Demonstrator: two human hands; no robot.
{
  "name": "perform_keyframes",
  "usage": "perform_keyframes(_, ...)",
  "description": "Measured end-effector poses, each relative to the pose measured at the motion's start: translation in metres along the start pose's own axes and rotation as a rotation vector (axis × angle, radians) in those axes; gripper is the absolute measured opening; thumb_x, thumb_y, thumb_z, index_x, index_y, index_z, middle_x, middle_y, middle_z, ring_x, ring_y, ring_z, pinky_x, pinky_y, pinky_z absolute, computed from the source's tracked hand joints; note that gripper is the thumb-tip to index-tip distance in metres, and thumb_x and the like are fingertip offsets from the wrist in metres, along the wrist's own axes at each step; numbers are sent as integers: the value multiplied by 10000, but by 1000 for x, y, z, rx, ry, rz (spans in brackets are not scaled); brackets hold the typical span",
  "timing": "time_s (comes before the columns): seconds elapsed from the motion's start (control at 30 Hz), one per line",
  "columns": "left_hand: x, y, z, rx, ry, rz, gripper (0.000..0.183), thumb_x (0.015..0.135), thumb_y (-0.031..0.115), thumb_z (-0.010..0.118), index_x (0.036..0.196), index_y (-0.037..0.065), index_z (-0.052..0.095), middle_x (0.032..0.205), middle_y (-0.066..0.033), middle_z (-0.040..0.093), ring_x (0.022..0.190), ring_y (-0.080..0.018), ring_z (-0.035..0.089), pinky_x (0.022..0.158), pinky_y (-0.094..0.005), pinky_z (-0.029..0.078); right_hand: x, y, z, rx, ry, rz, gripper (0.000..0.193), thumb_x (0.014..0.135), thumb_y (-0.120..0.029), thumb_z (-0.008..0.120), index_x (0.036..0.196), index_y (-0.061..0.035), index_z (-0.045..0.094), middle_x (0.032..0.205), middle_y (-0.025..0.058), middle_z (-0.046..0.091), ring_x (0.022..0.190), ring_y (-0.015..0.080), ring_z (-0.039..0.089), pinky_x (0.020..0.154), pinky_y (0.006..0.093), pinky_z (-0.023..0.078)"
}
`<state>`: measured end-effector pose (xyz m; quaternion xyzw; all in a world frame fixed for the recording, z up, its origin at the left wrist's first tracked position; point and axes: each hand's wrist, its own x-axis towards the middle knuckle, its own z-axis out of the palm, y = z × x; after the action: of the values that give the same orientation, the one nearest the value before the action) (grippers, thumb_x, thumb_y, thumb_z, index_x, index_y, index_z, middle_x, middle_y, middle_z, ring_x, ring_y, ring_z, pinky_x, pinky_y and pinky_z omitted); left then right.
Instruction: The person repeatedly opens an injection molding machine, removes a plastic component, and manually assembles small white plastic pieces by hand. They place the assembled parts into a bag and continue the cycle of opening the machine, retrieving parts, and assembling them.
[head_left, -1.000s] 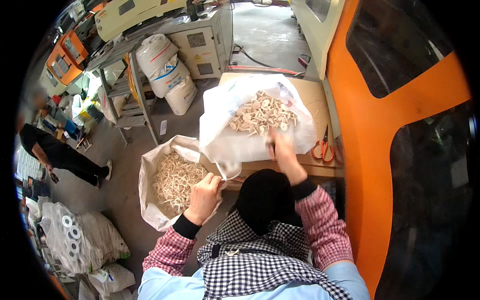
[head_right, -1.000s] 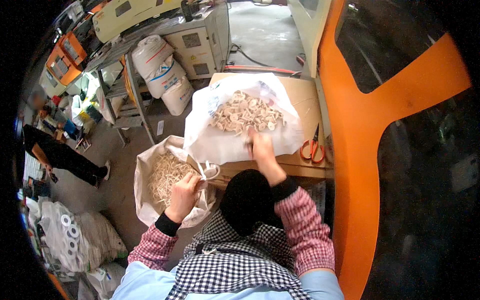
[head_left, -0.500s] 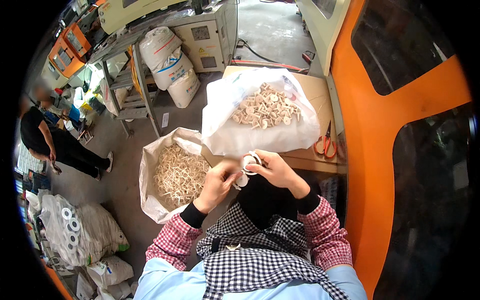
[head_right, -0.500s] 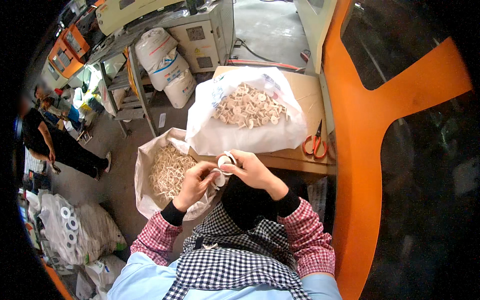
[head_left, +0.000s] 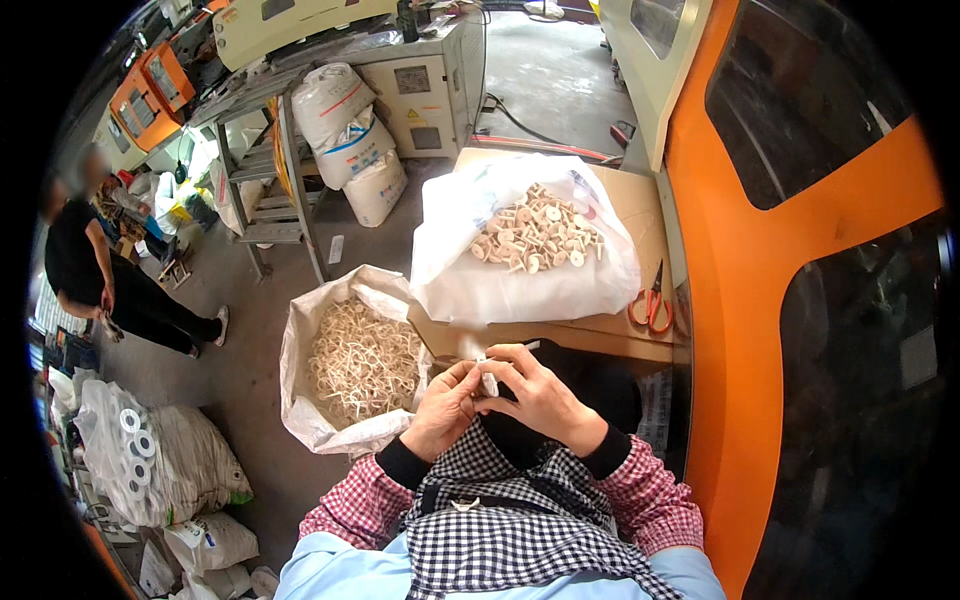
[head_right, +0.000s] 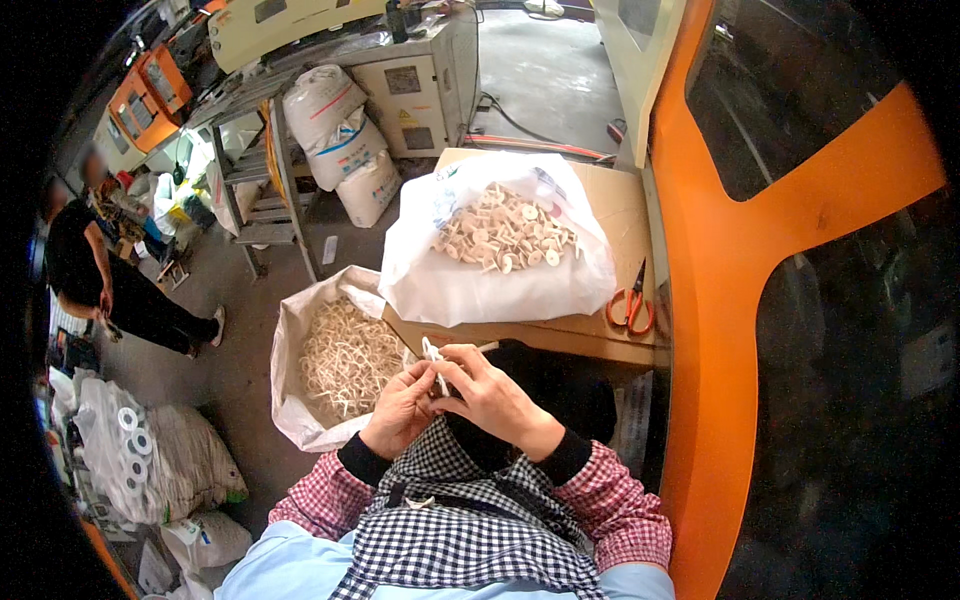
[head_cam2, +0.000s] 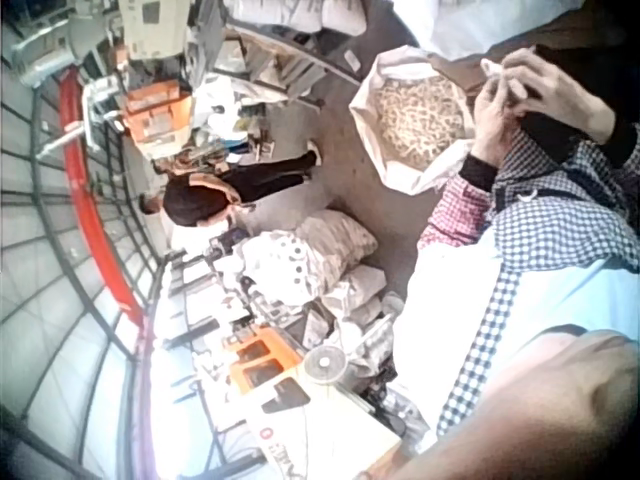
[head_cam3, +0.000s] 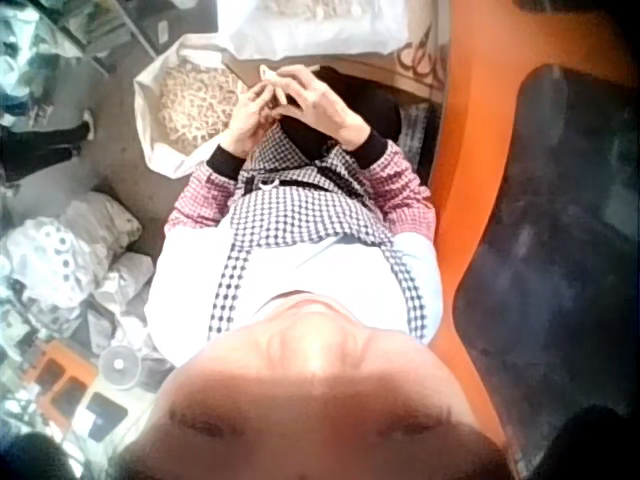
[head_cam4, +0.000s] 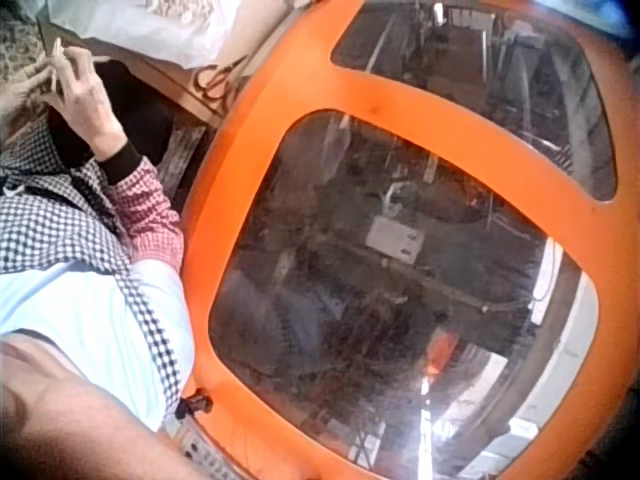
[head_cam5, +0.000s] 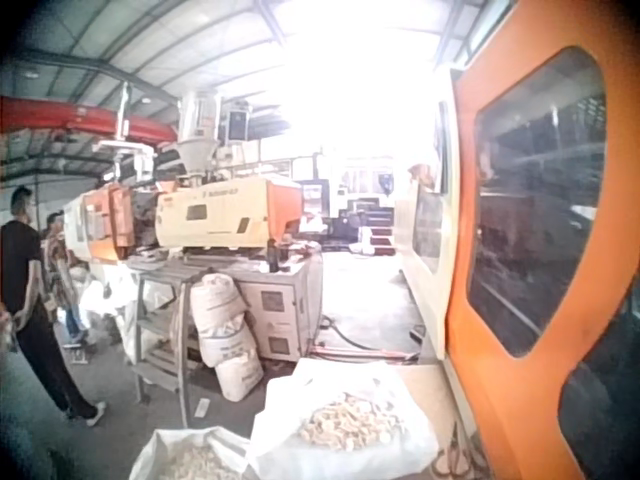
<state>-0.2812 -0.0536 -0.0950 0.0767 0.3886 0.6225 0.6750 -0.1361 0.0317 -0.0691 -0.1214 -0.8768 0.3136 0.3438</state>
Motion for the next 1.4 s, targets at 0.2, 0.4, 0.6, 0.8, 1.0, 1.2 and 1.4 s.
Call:
perform_keyframes(0.2, -3, 7, 2, 149, -54, 35, 191, 951, 221, 464, 1052, 63, 503, 815, 6, 566, 614, -45, 509, 485, -157, 399, -1, 5, -9, 284, -86, 69, 181, 773, 9, 606, 948, -17, 569, 979, 124, 581, 912, 285, 587, 728, 343, 516)
perform_keyframes(0.4, 3, 11, -3, 301, 0, 7, 178, 921, 163, 531, 1029, 22, 538, 758, -3, 579, 543, -31, 502, 455, -145, 388, -5, 14, -12, -56, -76, -17, 169, 744, 1, 596, 906, -25, 555, 873, 80, 591, 796, 242, 597, 653, 319, 511)
perform_keyframes(0.6, 8, 11, -4, 260, -134, -37, 187, 931, 177, 512, 1027, 17, 524, 775, 3, 561, 510, -20, 466, 412, -141, 361, -3, 13, -10, -73, -135, -16, 217, 750, 8, 569, 966, -3, 557, 869, 105, 581, 794, 253, 581, 668, 333, 503)
perform_keyframes(0.8, 10, 7, -9, 147, -137, -92, 196, 936, 189, 501, 1031, 19, 518, 791, 4, 554, 544, -23, 469, 436, -134, 363, -4, 7, -11, 235, -36, 26, 237, 795, 38, 543, 1016, -27, 595, 928, 123, 587, 886, 288, 592, 744, 336, 504)
perform_keyframes(1.0, 11, 3, -4, 266, -136, -12, 170, 936, 180, 501, 997, 21, 502, 727, 2, 541, 481, -37, 458, 417, -148, 364, -10, 9, -12, 320, -55, 209, 220, 850, 10, 537, 1066, -11, 575, 908, 108, 599, 732, 196, 614, 636, 288, 507)
perform_keyframes(1.2, 13, 4, -3, 174, -73, -22, 174, 929, 186, 514, 992, 24, 501, 737, -16, 550, 512, -67, 502, 453, -162, 413, -16, 13, -8, 926, -123, 654, 307, 871, 17, 532, 1175, -20, 530, 930, 65, 598, 741, 94, 581, 651, 218, 495)
perform_keyframes(1.4, 14, -8, -5, 61, 52, -139, 160, 920, 163, 526, 1000, 25, 506, 795, -25, 568, 593, -73, 532, 517, -172, 454, -23, 4, 4, 322, 52, 339, 199, 785, 7, 625, 977, 8, 574, 863, 100, 552, 755, 215, 604, 637, 308, 516)
